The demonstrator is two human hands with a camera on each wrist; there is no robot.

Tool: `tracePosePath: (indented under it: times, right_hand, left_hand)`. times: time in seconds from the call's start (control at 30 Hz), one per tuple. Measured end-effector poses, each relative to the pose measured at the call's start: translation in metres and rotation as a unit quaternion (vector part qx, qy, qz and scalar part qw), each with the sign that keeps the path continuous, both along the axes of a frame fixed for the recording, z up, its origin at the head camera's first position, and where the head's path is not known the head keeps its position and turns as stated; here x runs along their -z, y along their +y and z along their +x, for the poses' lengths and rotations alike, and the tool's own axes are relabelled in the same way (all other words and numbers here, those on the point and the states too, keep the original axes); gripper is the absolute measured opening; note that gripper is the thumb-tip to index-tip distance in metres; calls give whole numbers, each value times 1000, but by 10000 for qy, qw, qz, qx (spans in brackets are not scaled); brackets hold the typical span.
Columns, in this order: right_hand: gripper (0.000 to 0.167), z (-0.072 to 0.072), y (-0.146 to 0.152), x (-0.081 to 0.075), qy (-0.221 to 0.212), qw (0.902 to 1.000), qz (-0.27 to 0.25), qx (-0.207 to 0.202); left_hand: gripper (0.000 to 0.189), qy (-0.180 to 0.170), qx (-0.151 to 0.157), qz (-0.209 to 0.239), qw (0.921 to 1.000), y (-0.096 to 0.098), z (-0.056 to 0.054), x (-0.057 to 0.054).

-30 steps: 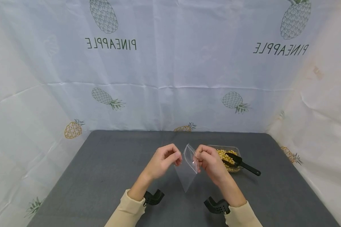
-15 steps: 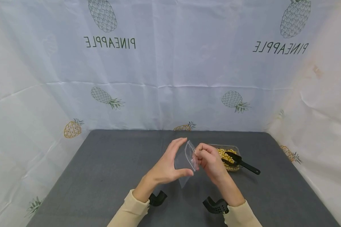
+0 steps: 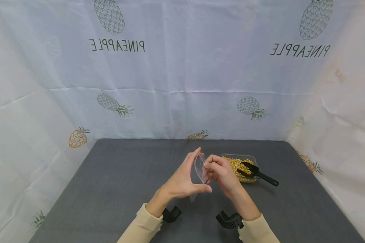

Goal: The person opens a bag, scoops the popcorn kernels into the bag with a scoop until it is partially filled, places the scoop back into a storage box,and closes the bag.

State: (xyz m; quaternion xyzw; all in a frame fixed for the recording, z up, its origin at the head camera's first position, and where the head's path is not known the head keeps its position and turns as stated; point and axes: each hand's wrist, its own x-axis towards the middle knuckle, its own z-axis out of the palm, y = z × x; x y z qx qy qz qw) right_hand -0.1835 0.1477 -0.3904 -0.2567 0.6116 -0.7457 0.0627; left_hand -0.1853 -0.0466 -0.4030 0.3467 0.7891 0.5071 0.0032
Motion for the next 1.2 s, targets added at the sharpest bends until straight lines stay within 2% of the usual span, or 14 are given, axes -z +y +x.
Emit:
tracePosePath:
  times: [0.1, 0.33, 0.43, 0.73, 0.93, 1.2]
  right_hand:
    - [20, 0, 0, 0, -40, 10000, 66, 49]
    - [20, 0, 1, -2, -136, 9989, 378, 249]
    - [19, 1, 2, -4, -166, 9984, 456, 300]
    - [24, 4, 7, -10, -56, 9923, 1019, 701]
    - [25, 5, 9, -12, -5, 9883, 1327, 754]
    - [23, 3, 12, -12, -170, 9838, 1581, 830]
  left_hand:
    - [104, 104, -71, 85, 9999, 0, 0, 1]
    - [81, 996, -331, 245, 9942, 1, -1, 2]
    - [73, 1214, -365, 322, 9914, 1, -2, 2]
    - [53, 1557, -424, 279, 9865, -5, -4, -2]
    - [47, 1819, -517, 176, 9818, -6, -5, -3]
    - [43, 1847, -494, 135, 9815, -8, -8, 0]
